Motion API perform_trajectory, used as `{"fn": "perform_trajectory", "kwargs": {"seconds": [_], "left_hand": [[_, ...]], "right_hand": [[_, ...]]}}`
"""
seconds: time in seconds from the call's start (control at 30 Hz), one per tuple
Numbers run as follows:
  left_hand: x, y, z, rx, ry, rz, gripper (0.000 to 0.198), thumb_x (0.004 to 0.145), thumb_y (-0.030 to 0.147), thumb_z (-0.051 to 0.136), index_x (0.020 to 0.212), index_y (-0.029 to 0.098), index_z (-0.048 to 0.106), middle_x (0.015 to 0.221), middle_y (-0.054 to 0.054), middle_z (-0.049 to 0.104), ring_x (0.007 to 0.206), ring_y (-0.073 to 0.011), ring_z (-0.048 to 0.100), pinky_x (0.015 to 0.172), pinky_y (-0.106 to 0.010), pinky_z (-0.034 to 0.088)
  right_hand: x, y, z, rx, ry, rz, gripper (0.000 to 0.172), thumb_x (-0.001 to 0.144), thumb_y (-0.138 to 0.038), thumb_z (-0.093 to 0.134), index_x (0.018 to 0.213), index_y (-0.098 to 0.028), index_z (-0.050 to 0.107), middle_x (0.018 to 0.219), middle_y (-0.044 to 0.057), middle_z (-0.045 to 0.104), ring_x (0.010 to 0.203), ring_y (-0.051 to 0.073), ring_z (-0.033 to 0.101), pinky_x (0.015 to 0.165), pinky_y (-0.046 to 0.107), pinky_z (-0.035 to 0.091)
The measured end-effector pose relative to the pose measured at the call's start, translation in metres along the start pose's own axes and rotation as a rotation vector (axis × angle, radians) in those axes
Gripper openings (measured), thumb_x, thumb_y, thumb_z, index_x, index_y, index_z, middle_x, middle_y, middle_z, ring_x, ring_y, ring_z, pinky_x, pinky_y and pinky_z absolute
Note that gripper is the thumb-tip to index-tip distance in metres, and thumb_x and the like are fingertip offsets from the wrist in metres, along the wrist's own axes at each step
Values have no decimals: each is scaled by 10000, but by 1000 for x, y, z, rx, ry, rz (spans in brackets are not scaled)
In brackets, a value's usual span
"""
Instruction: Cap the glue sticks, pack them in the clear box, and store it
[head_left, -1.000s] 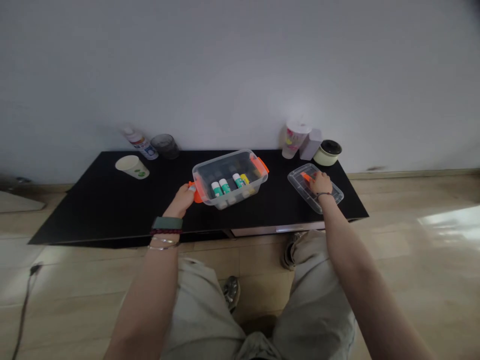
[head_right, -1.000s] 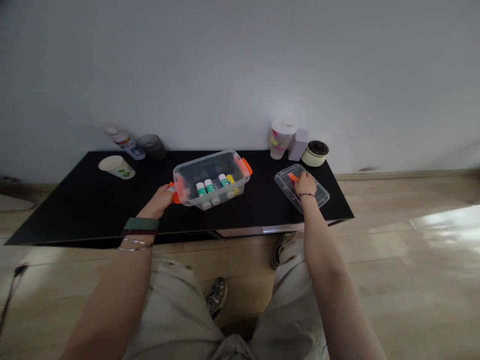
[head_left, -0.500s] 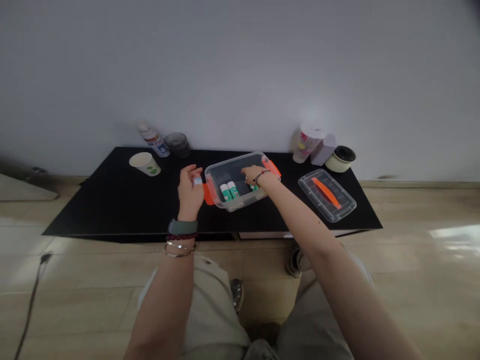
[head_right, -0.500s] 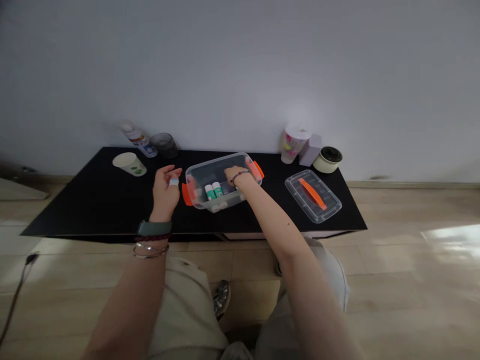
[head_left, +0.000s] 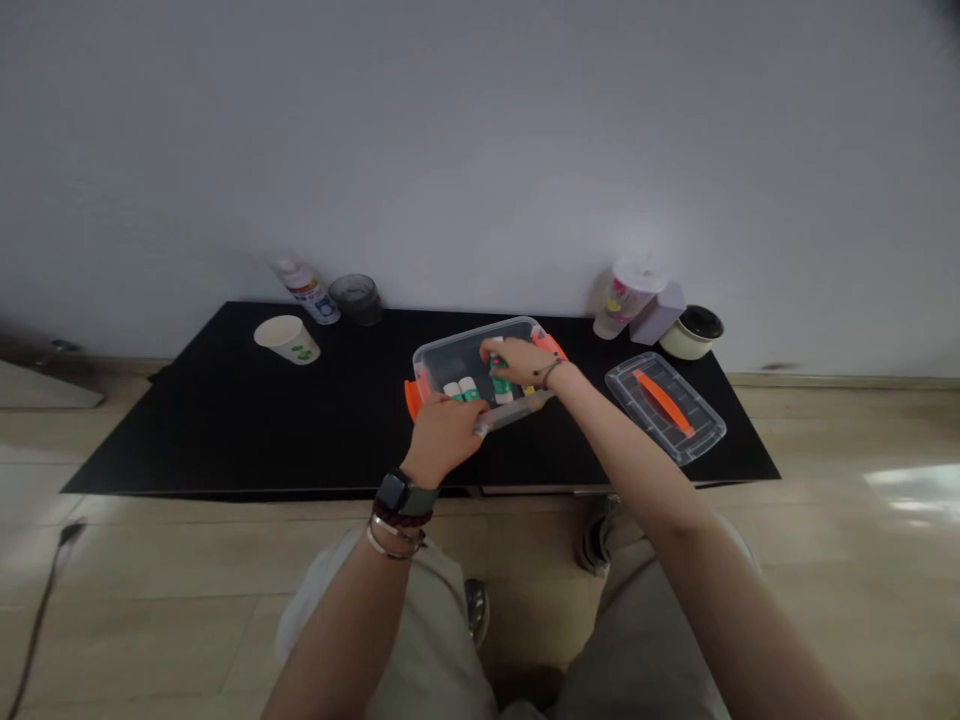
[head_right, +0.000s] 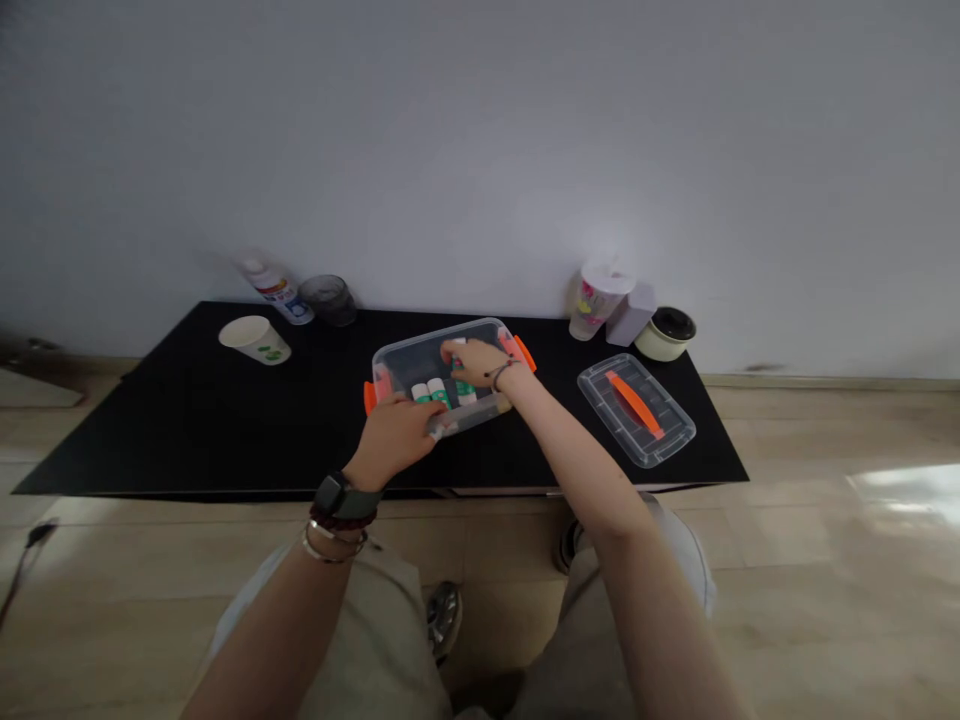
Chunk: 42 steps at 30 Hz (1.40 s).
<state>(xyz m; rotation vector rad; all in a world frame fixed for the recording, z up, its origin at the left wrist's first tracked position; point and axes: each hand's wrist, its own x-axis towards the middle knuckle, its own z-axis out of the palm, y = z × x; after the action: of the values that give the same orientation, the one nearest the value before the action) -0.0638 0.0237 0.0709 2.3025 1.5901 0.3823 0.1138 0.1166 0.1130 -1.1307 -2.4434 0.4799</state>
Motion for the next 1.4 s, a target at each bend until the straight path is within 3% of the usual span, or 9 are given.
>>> {"fn": "perform_trajectory", "kwargs": {"seconds": [0.23,0.43,0.57,0.7,1.0,1.07,1.17,1.23,1.4], "left_hand": [[9,-9,-7,50,132,-144,319,850,245,549,1121,167,698,951,-165,719,1026,-384,647,1000,-544,374],[-1,21,-10,-327,307,121,481,929,446,488,1335,192,530,1357,-143,601,1276,-307,533,1091,-448,383],[-10,53,7,-587,97,103,445,961,460,451,1306,183,503,1174,-130,678,1024,-258,668,916,-399,498],[-12,66,24,-854,-142,49,404,987,552,385,962,180,542,725,-11,623,619,-148,598,646,-290,475],[-38,84,8,-1353,-571,88,576,904,729,430,915,165,546,563,30,507,467,-89,433,464,-219,355],[-52,80,6,-1383,-644,60,601,895,749,415,895,169,571,540,18,488,461,-112,455,442,-234,355],[-69,71,9,-1384,-652,17,605,868,761,450,846,175,601,528,-4,473,467,-147,488,422,-263,354],[-71,66,17,-1385,-641,12,583,853,750,497,852,178,607,545,-11,488,479,-154,502,430,-272,359],[-42,56,47,-1243,-426,-161,559,888,716,477,951,171,584,664,-2,575,570,-114,506,556,-249,408]], "right_hand": [[-61,-13,-59,283,289,128,593,936,-419,557,1469,-288,332,998,29,599,730,160,589,682,323,506],[-95,-1,-30,405,293,350,420,854,-434,639,1190,-247,469,734,-41,568,591,147,582,567,280,464],[-101,-14,-15,461,221,343,266,884,-469,592,983,-246,487,673,-65,556,543,115,552,536,228,404],[-107,-22,-18,373,243,326,254,907,-450,561,826,-220,488,621,-70,514,529,88,461,547,216,336],[-140,-56,-47,427,263,260,248,823,-303,573,639,-202,443,558,-69,410,523,75,350,514,226,274],[-156,-45,-73,468,402,239,237,816,-316,568,644,-213,441,581,-56,432,524,82,369,502,227,292],[-179,2,-117,548,1067,252,213,801,-346,508,657,-250,385,545,-69,347,438,88,287,418,231,236],[-184,32,-126,481,1225,305,200,840,-372,486,704,-256,397,554,-77,336,425,94,276,414,229,218],[-155,58,-51,-91,7,645,199,848,-400,644,879,-207,610,756,26,649,682,172,599,629,271,422]]}}
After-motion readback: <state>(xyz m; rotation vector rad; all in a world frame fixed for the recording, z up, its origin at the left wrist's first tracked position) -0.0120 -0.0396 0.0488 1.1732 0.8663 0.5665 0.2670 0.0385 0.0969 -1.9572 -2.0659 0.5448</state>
